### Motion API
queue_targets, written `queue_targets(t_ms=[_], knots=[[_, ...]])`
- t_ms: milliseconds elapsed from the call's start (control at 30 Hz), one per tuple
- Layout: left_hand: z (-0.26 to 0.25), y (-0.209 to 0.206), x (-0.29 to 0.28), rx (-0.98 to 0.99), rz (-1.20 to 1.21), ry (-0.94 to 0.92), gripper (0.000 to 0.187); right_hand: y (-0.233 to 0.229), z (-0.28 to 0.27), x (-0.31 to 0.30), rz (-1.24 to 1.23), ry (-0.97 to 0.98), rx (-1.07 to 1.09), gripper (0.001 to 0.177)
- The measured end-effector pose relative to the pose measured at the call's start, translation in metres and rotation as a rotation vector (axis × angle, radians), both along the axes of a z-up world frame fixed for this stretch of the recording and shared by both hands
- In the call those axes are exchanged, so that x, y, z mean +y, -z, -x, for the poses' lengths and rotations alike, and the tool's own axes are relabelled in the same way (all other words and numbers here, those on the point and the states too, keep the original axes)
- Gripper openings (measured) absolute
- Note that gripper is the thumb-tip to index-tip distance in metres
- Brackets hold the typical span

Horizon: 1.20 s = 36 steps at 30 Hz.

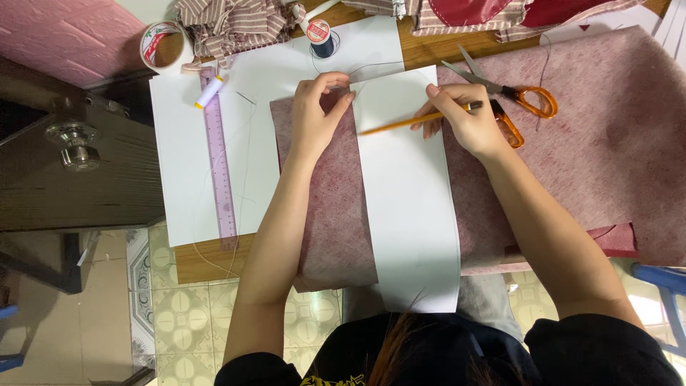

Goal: Tracing a paper template onto material using a pencil on a workshop table

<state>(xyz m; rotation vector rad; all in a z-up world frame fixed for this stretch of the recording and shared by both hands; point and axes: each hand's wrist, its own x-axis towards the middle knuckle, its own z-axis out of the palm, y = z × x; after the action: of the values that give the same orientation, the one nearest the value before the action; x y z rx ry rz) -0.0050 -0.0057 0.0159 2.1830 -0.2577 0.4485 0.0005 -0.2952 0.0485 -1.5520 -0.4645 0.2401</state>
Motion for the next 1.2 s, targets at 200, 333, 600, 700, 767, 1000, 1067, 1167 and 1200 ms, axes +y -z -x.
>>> queue_targets(t_ms=[200,333,600,700,767,1000,1067,1167,1200], knots=[[0.000,-0.001,0.000,-0.009,0.014,0.020,0.022,-0.004,0.001,0.000,-0.033,-0.023,-0.007,0.051],[0.001,-0.002,0.000,0.006,0.012,0.016,0.022,0.002,0.000,-0.003,-0.049,-0.016,0.064,0.048],[-0.004,0.011,0.004,0.018,0.016,-0.004,0.026,0.011,-0.002,0.000,-0.130,-0.013,-0.063,0.044],[-0.005,0.013,0.004,0.020,0.015,-0.004,0.026,0.015,-0.003,-0.001,-0.109,-0.016,-0.055,0.045],[-0.005,0.013,0.004,0.014,0.030,-0.007,0.025,0.017,-0.004,-0.002,-0.101,-0.024,-0.050,0.046],[-0.004,0.012,0.004,0.006,0.018,-0.010,0.026,0.007,0.000,-0.001,-0.080,-0.028,-0.040,0.048],[-0.004,0.012,0.004,0.011,0.015,-0.006,0.025,0.012,0.000,-0.001,-0.122,-0.022,-0.059,0.042],[-0.004,0.012,0.004,0.022,0.014,-0.014,0.025,0.014,-0.005,-0.009,-0.136,-0.053,0.004,0.045],[-0.002,0.007,0.003,0.022,0.014,-0.012,0.025,0.007,-0.007,-0.016,-0.137,-0.051,0.003,0.045]])
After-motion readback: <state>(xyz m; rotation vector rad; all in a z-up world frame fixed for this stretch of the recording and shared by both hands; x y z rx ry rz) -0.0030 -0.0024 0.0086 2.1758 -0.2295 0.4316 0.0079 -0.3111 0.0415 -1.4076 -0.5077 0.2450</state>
